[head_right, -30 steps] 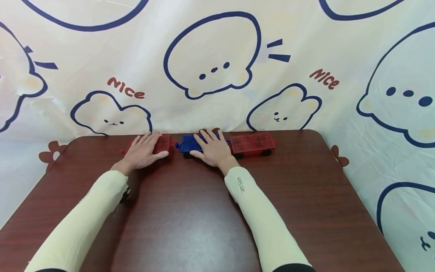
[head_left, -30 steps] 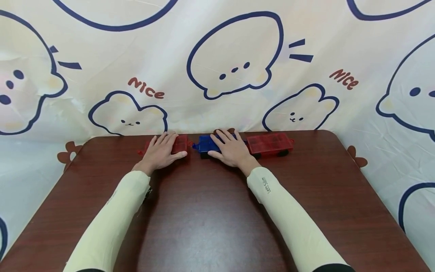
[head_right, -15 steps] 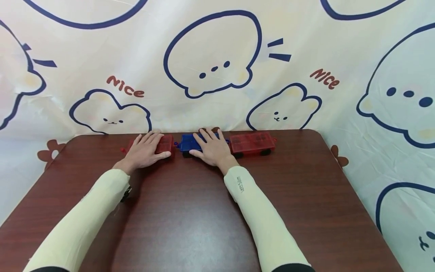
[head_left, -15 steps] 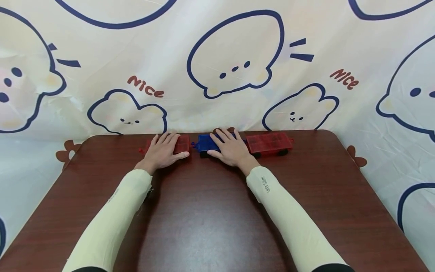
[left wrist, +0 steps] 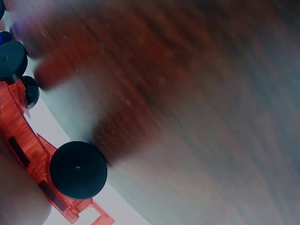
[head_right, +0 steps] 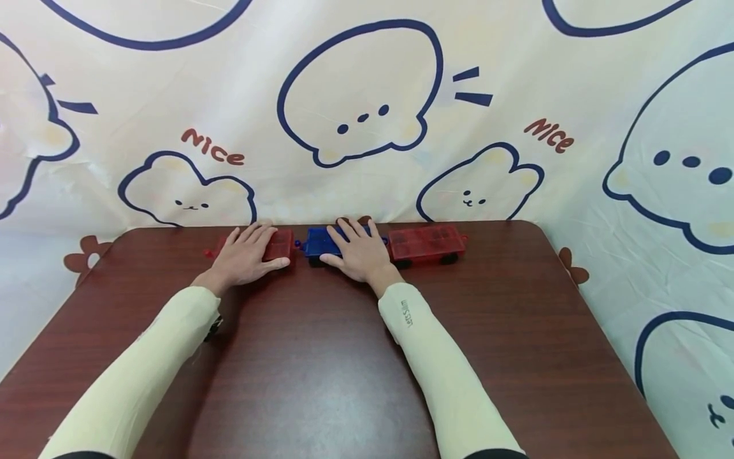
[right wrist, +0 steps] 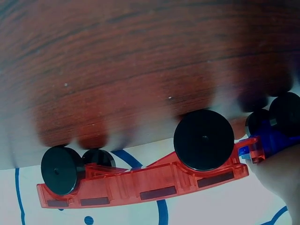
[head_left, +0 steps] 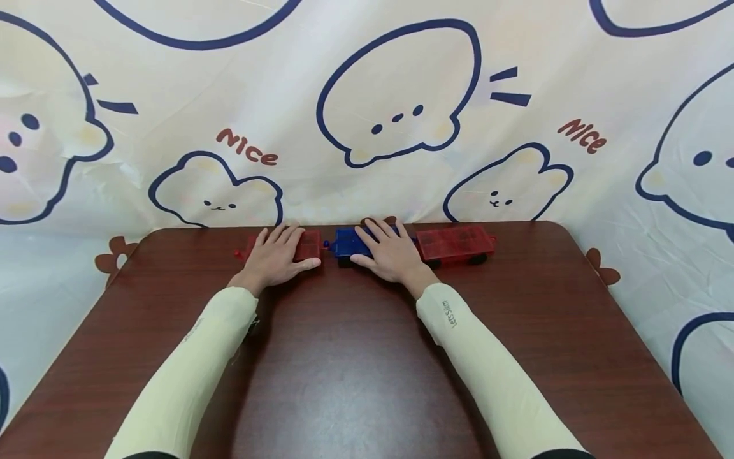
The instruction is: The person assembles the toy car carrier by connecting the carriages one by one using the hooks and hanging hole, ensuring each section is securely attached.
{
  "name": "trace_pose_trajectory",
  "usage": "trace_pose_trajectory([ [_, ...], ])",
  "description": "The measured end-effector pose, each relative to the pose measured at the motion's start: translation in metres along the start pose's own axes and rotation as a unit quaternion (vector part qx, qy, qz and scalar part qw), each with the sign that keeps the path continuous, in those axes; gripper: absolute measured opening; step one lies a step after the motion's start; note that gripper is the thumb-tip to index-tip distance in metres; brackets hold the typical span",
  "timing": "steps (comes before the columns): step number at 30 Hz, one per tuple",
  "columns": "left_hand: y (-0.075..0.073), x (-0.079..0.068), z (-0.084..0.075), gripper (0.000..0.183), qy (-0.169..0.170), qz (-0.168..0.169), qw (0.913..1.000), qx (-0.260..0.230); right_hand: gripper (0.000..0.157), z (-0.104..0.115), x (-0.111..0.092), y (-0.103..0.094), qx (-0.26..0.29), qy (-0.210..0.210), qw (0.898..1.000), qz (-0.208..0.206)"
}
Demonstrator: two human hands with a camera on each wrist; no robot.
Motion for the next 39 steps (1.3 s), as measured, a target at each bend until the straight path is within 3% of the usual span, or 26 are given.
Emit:
trace_pose_trajectory([
  [8,-0.001,0.002,0.001,0.106,-0.006,0.000,0.9997,0.023,0.080,0.000,0.001,-0.003,0.006,0.005,1.000,0.007],
  [23,0.002,-0.001,-0.001,0.105,-0.017,0.015,0.9995,0.022,0.079,0.003,-0.002,-0.002,0.019,0.003,1.000,0.000],
  [39,-0.003,-0.001,-0.017,0.102,0.000,0.015,0.9998,0.012,0.075,-0.006,-0.004,-0.013,0.083,0.006,0.996,-0.021],
])
Point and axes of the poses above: each hand's wrist, its own x-axis towards the middle knuckle, its own y-axis out of the palm, z = x × y, the point moved 6 cm from there along x, towards the middle knuckle, and after that the axes turned 12 degrees about -x, right-handed, at the moved point
